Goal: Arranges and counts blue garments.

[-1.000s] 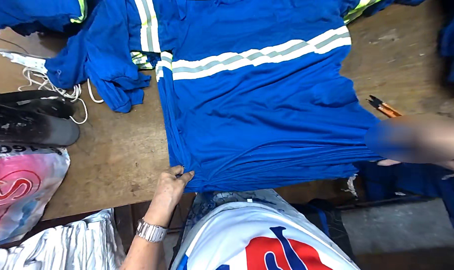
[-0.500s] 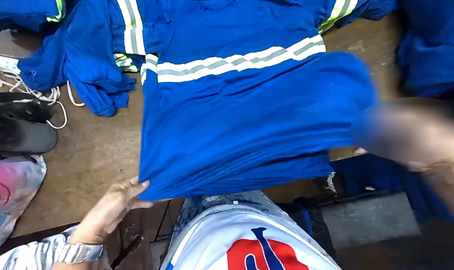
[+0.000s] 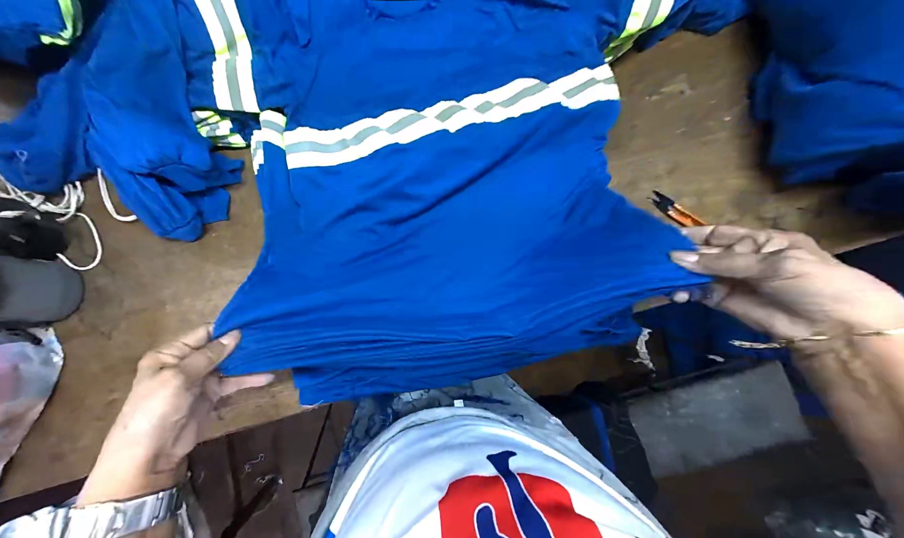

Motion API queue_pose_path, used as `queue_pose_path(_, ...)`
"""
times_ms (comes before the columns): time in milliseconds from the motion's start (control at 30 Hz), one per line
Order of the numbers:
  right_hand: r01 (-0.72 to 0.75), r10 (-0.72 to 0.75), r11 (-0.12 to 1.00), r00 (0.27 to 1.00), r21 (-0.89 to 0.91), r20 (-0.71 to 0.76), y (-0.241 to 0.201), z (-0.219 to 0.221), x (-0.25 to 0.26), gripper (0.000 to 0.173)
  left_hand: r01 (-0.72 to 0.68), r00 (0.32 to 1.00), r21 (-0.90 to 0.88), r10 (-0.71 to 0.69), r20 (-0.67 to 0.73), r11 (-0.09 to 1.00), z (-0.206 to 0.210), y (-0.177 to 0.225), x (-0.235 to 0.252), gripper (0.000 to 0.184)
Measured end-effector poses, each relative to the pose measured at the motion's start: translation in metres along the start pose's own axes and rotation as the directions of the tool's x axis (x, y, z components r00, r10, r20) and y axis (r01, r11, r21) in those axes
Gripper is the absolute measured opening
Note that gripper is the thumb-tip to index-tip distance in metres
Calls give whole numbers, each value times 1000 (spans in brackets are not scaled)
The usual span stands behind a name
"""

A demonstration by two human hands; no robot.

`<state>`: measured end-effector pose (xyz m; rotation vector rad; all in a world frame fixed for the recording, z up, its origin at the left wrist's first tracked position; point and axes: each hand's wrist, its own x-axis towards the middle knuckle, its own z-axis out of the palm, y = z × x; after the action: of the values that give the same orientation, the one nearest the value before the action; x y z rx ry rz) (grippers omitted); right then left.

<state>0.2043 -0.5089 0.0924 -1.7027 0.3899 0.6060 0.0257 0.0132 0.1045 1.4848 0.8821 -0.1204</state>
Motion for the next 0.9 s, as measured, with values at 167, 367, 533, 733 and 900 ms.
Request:
queue_pose_path(167,-372,357,915,927,-157,-114,40,-4,12,10,108,994,13,-108,2,994,-7,-21,12,20)
queue_pose_path(367,14,-50,982,981,190,188,0,2,-2,22,106,993,-224,-114,-24,969,-3,-18,10,22)
queue_pose_path(533,-305,261,917,946,-257,-193,56,10,12,12,161,987,-227,-161,17,960,-6,-27,9,17)
queue_pose_path(733,-350,253,858,925,-376,-285,67,13,18,17,280,956,-348,-294,14,895,0,-37,7,17)
queue_pose_path(900,-364,244,806,923,-467,-298,65,17,18,18,291,952,-467,-302,54,835,7,-29,0,18)
